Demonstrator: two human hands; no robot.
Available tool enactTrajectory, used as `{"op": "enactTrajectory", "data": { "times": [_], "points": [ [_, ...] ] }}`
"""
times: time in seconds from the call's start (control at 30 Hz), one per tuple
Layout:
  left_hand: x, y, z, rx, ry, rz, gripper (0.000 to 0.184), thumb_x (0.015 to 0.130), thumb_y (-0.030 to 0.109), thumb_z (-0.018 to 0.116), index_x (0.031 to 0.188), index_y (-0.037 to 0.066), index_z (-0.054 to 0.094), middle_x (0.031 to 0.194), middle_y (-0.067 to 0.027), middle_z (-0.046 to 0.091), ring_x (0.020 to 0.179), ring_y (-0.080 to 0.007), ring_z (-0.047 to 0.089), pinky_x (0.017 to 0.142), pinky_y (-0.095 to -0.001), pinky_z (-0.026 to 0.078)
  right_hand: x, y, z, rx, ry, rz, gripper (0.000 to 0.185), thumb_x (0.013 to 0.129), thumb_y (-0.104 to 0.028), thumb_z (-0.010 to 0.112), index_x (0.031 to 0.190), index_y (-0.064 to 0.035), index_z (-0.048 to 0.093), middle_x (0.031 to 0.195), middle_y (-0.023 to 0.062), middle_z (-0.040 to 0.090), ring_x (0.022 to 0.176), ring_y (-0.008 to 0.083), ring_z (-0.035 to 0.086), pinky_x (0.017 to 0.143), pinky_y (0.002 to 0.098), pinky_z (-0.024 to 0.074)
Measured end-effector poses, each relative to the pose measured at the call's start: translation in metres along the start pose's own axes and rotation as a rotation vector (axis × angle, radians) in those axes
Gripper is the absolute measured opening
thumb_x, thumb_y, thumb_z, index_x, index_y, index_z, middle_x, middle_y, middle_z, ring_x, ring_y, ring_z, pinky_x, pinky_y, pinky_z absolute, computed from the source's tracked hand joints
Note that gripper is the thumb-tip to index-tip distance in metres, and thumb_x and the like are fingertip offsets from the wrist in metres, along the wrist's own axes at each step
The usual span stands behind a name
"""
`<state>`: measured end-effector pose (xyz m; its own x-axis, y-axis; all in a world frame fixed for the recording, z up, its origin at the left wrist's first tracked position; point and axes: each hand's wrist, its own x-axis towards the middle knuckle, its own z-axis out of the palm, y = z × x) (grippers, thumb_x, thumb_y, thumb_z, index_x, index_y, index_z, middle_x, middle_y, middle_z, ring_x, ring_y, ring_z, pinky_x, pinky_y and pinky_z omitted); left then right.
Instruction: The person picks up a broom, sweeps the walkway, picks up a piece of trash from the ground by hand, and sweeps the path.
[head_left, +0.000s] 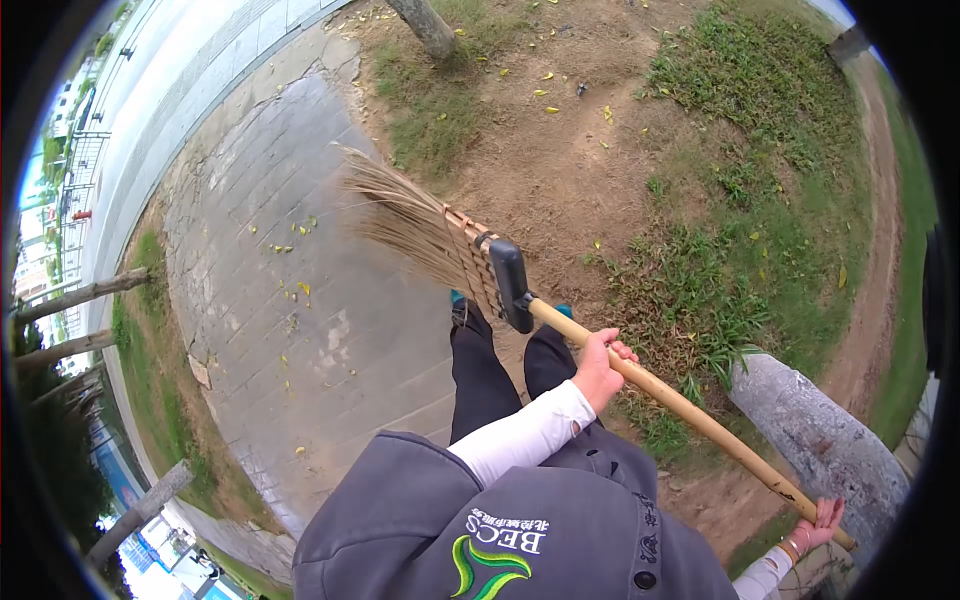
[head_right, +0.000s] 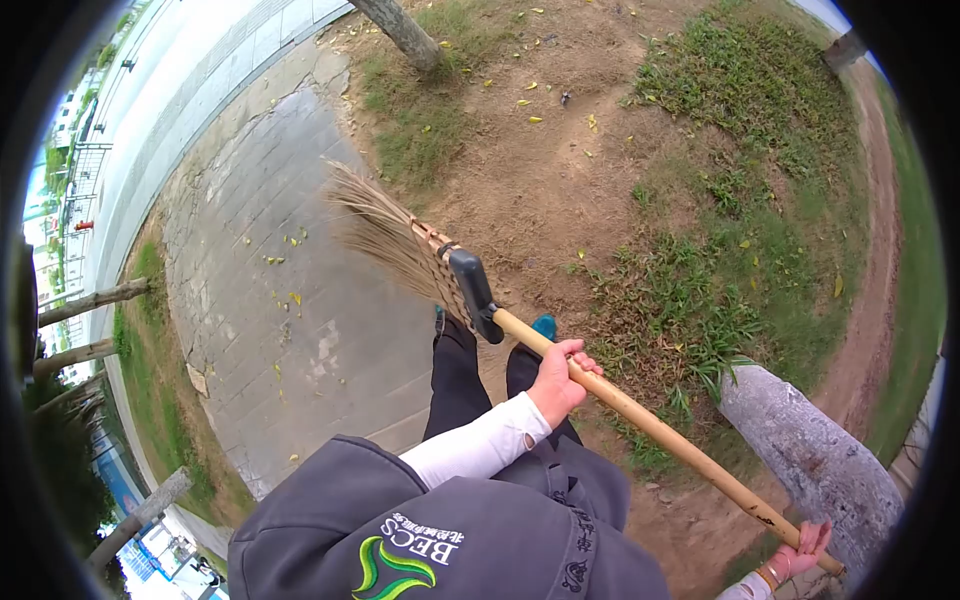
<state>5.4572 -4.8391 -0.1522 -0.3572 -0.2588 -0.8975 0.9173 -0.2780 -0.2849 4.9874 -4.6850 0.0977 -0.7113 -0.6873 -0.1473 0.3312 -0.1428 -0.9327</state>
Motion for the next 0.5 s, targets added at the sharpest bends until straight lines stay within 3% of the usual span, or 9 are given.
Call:
{"op": "enactTrajectory", "data": {
  "times": [0.03, 0.07, 0.13, 0.23, 0.33, 0.4, 0.5],
  "points": [
    [-0.012, -0.016, 0.011, 0.012, -0.012, -0.022, 0.019, 0.076, 0.011, 0.049, 0.062, 0.010, 0.036, 0.050, 0.0000, 0.037, 0.045, -0.0139, 0.037, 0.058, -0.0326, 0.039, 0.006, -0.022, -0.005, -0.029, 0.199, -0.004, 0.023, 0.087, -0.008, 0.034, 0.088, 0.0058, 0.052, 0.045, -0.0038, 0.024, 0.037, 0.0053, 0.020, 0.040, 0.0184, 0.0246],
    [-0.021, -0.030, 0.018, -0.010, -0.083, -0.064, 0.018, 0.076, 0.011, 0.049, 0.063, 0.010, 0.037, 0.051, -0.0003, 0.037, 0.046, -0.0141, 0.038, 0.058, -0.0333, 0.040, 0.013, -0.046, -0.013, -0.030, 0.183, -0.007, 0.023, 0.087, -0.008, 0.034, 0.088, 0.0058, 0.052, 0.045, -0.0038, 0.024, 0.037, 0.0053, 0.020, 0.040, 0.0184, 0.0246],
    [-0.030, -0.053, 0.033, -0.024, -0.200, -0.123, 0.017, 0.078, 0.012, 0.050, 0.066, 0.009, 0.038, 0.051, -0.0010, 0.038, 0.049, -0.0146, 0.040, 0.060, -0.0340, 0.040, 0.024, -0.089, -0.037, -0.130, 0.266, -0.165, 0.029, 0.084, -0.006, 0.031, 0.104, 0.0090, 0.045, 0.047, -0.0022, 0.024, 0.037, 0.0051, 0.023, 0.039, 0.0173, 0.0202],
    [-0.024, -0.074, 0.042, -0.037, -0.288, -0.149, 0.017, 0.077, 0.011, 0.053, 0.068, 0.008, 0.039, 0.052, -0.0023, 0.040, 0.050, -0.0156, 0.041, 0.060, -0.0342, 0.041, 0.034, -0.128, -0.062, -0.111, 0.188, -0.285, 0.030, 0.085, -0.007, 0.030, 0.105, 0.0084, 0.046, 0.048, -0.0011, 0.025, 0.036, 0.0053, 0.022, 0.039, 0.0189, 0.0218],
    [0.017, -0.068, 0.021, -0.056, -0.137, -0.158, 0.019, 0.076, 0.012, 0.054, 0.069, 0.008, 0.038, 0.052, -0.0029, 0.039, 0.049, -0.0164, 0.042, 0.057, -0.0349, 0.041, 0.015, -0.090, -0.019, -0.293, 0.280, -0.272, 0.030, 0.084, -0.007, 0.031, 0.105, 0.0075, 0.046, 0.047, -0.0023, 0.024, 0.035, 0.0052, 0.021, 0.039, 0.0208, 0.0237],
    [0.051, -0.054, -0.012, -0.097, 0.022, -0.164, 0.019, 0.075, 0.011, 0.054, 0.070, 0.008, 0.037, 0.052, -0.0037, 0.039, 0.048, -0.0173, 0.042, 0.054, -0.0358, 0.041, -0.011, -0.035, 0.051, -0.281, 0.447, -0.204, 0.026, 0.085, -0.009, 0.032, 0.098, 0.0061, 0.049, 0.045, -0.0044, 0.023, 0.035, 0.0048, 0.021, 0.039, 0.0203, 0.0235],
    [0.057, -0.026, -0.060, -0.059, 0.251, -0.002, 0.017, 0.072, 0.007, 0.052, 0.070, 0.005, 0.035, 0.053, -0.0054, 0.037, 0.044, -0.0179, 0.041, 0.044, -0.0356, 0.041, 0.006, 0.001, 0.013, -0.212, 0.307, -0.049, 0.024, 0.086, -0.012, 0.034, 0.090, 0.0031, 0.052, 0.045, -0.0061, 0.022, 0.035, 0.0044, 0.020, 0.039, 0.0189, 0.0221]
  ]
}}
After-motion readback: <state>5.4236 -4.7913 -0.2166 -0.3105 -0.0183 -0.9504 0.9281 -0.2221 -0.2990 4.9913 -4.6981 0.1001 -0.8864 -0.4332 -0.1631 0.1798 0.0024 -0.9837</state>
